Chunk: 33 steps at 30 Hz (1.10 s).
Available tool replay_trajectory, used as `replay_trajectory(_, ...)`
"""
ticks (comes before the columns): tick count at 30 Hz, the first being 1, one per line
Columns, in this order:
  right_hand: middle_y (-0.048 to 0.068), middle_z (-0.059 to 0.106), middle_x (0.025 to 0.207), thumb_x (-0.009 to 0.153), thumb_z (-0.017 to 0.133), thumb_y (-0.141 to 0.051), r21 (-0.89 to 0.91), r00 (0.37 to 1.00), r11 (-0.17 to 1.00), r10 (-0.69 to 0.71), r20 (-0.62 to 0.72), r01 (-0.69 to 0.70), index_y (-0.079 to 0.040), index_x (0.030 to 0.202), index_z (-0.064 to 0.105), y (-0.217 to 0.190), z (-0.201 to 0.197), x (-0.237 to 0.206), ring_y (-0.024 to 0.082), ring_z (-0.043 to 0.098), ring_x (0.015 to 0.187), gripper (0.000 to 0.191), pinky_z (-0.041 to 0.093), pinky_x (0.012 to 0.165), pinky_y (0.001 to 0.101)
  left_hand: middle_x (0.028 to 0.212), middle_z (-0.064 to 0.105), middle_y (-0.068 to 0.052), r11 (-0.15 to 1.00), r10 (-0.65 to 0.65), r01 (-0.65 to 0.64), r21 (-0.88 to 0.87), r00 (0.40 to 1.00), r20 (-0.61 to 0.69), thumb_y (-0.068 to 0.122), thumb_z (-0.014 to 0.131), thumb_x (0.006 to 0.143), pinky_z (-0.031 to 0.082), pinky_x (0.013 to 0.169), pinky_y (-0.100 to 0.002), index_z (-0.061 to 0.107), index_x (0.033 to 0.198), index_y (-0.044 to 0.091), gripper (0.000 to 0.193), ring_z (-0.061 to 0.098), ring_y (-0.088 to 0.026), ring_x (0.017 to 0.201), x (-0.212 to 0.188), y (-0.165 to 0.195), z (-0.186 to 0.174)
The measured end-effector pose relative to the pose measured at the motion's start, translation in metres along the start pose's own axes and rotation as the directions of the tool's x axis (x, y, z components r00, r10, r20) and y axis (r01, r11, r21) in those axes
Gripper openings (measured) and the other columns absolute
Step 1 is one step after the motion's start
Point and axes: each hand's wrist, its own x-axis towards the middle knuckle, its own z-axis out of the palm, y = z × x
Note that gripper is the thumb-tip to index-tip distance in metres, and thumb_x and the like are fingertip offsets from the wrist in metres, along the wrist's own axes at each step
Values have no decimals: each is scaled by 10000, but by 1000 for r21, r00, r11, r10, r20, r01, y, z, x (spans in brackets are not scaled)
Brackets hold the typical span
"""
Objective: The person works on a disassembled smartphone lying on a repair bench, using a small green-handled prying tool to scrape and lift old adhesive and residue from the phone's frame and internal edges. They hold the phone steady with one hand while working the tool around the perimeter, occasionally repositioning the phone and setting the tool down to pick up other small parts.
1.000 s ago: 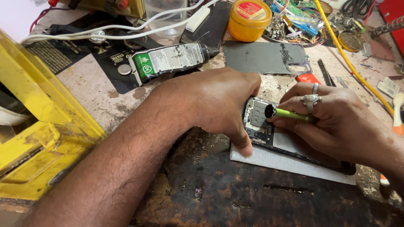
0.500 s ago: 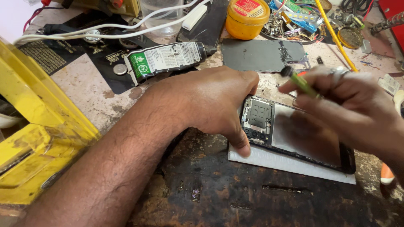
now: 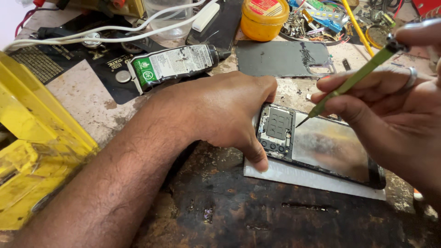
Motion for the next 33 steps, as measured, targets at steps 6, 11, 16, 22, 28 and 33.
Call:
replay_trajectory(6,159,723,1076,941,669,29,82,997,993,-80,-23,82,12,1317,427,3,6,0,232,750,1060,448,618,1034,378,1031,760,-82,1000,-15,15,-16,1000,15,423,991,538,577,847,-385,596,1212,121,838,745,-224,995,0,0,0)
replay_trajectory(11,182,713,1075,955,634,55,80,996,993,-82,-20,83,-40,1389,260,-2,6,-3,256,749,1066,581,620,1040,400,1032,764,-86,1000,-20,20,-16,1000,24,423,995,538,586,843,-382,597,1213,114,842,751,-219,984,0,1,0)
replay_trajectory(16,193,716,1084,965,632,72,49,996,995,-89,-5,89,-60,1401,257,-4,6,-2,269,749,1091,590,586,1038,413,1041,760,-86,1000,-23,24,-14,1000,19,428,995,540,586,850,-382,591,1224,114,854,750,-220,990,-1,1,-1)
replay_trajectory(22,195,720,1066,958,649,70,43,995,994,-100,-10,101,-44,1405,281,0,7,-2,266,750,1069,590,593,1029,411,1044,752,-93,999,-51,52,-9,998,25,431,990,550,583,847,-394,581,1225,114,851,743,-226,992,-2,2,-2)
replay_trajectory(28,187,707,1089,971,653,66,21,973,973,-232,8,231,-50,1418,266,8,6,-3,254,751,1082,602,604,1028,398,1024,764,-94,1000,-25,25,-13,999,26,430,987,548,591,835,-388,596,1205,109,829,755,-221,972,-2,3,-2)
replay_trajectory(33,173,693,1072,908,735,23,-38,948,948,-317,10,317,-49,1426,239,13,4,-2,236,759,1023,721,642,980,376,1031,754,-94,999,-34,34,-7,999,21,439,991,544,588,831,-390,579,1227,113,862,750,-224,975,-1,1,-1)
